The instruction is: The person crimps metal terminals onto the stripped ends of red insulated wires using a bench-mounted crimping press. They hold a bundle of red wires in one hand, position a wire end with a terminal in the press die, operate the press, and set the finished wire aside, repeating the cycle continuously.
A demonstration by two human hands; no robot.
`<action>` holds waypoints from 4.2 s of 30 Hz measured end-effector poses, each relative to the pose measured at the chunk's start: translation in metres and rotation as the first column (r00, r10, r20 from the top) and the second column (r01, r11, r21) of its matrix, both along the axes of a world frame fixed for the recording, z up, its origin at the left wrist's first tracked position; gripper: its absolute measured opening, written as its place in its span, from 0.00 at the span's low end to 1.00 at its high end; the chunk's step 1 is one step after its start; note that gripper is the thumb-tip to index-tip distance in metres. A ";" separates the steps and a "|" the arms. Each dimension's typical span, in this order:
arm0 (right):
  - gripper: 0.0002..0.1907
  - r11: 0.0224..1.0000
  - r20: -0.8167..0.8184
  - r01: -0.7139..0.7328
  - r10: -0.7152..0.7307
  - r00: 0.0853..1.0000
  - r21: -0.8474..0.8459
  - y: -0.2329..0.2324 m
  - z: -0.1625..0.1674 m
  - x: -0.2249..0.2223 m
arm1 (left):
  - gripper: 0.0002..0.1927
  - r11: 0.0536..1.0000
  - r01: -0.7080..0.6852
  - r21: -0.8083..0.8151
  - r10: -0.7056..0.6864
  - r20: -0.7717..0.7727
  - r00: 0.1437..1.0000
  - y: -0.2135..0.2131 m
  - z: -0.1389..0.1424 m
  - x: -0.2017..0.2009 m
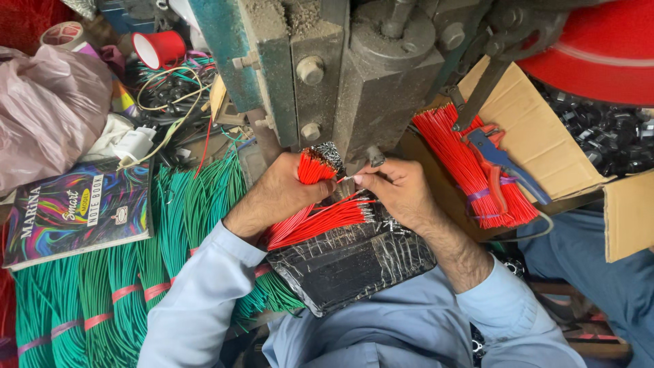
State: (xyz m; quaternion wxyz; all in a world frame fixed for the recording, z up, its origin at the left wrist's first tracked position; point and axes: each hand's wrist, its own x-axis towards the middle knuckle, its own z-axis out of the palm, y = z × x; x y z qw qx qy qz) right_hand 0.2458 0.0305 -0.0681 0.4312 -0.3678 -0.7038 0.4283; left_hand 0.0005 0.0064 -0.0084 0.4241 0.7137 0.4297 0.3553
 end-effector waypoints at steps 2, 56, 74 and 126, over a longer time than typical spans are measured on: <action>0.04 1.000 0.018 0.004 -0.004 1.000 -0.010 0.001 -0.001 0.002 | 0.07 1.000 0.005 -0.004 -0.005 0.000 1.000 0.000 0.000 0.000; 0.09 0.999 -0.116 -0.017 0.012 0.993 -0.038 -0.025 0.016 0.010 | 0.05 0.992 0.118 0.035 -0.121 0.116 0.986 0.001 0.002 -0.001; 0.04 0.997 0.046 0.040 -0.038 0.998 -0.062 0.002 0.005 0.002 | 0.06 0.999 0.042 0.024 -0.042 0.027 0.999 0.002 -0.002 0.001; 0.07 0.992 -0.046 0.064 -0.070 0.996 -0.109 -0.006 0.000 0.035 | 0.05 0.996 0.080 0.042 -0.082 0.033 0.996 -0.001 0.004 0.000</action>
